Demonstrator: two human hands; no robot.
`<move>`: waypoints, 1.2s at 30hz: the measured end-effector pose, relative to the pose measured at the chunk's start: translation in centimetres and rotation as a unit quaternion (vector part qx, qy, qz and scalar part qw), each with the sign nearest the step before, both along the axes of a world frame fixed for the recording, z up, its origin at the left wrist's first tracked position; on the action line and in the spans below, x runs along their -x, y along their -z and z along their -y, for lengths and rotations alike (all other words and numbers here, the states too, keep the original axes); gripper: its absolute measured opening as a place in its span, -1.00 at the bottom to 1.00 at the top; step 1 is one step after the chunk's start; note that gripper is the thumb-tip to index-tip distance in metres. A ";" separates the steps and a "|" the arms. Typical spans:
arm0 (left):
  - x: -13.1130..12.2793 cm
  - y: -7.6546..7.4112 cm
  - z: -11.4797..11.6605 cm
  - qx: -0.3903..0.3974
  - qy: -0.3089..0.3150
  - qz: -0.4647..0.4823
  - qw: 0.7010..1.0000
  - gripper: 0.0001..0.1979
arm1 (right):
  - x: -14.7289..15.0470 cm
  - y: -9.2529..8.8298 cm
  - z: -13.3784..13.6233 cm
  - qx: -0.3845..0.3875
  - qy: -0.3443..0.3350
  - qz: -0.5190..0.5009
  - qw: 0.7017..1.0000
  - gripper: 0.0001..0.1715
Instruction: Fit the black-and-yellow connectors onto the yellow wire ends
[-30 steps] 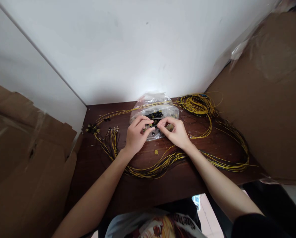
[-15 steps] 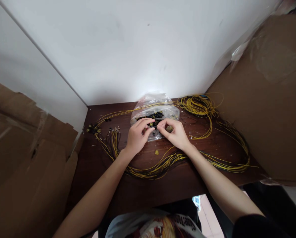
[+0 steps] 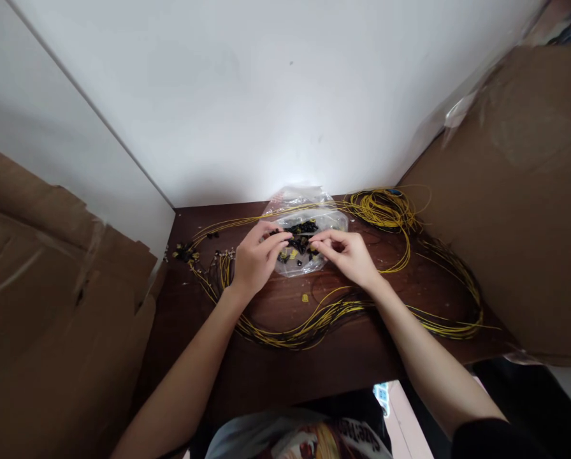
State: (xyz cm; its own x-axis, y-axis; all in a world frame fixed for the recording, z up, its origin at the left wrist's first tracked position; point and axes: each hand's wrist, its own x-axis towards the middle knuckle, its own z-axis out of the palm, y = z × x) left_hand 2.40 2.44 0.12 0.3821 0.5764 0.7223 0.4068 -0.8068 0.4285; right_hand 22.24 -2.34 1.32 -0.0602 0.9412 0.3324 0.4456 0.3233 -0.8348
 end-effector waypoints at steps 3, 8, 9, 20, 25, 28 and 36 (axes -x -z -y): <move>1.4 -0.8 -0.9 -0.010 -0.059 0.028 0.998 -0.83 | -1.4 -1.3 -0.2 -0.022 0.031 0.027 0.999 -0.73; 4.8 -1.8 -2.7 -0.017 -0.174 0.064 0.983 -0.83 | -4.4 -4.8 -0.3 -0.059 0.094 0.139 0.984 -0.72; 5.5 -1.8 -3.0 -0.010 -0.197 0.069 0.978 -0.82 | -5.0 -5.7 -0.2 -0.063 0.114 0.156 0.979 -0.73; 9.4 -1.5 -4.2 0.002 -0.351 0.009 0.936 -0.83 | -10.2 -14.1 2.5 -0.024 0.126 0.291 0.948 -0.62; 10.2 -1.2 -4.5 0.015 -0.383 0.008 0.924 -0.81 | -12.3 -14.6 2.3 0.011 0.088 0.297 0.951 -0.53; 10.3 -1.0 -4.7 0.031 -0.382 0.007 0.924 -0.81 | -13.0 -14.2 2.4 0.045 0.105 0.277 0.954 -0.55; 10.5 -0.5 -4.9 0.068 -0.395 -0.003 0.916 -0.81 | -14.7 -12.5 2.4 0.047 0.243 0.264 0.932 -0.78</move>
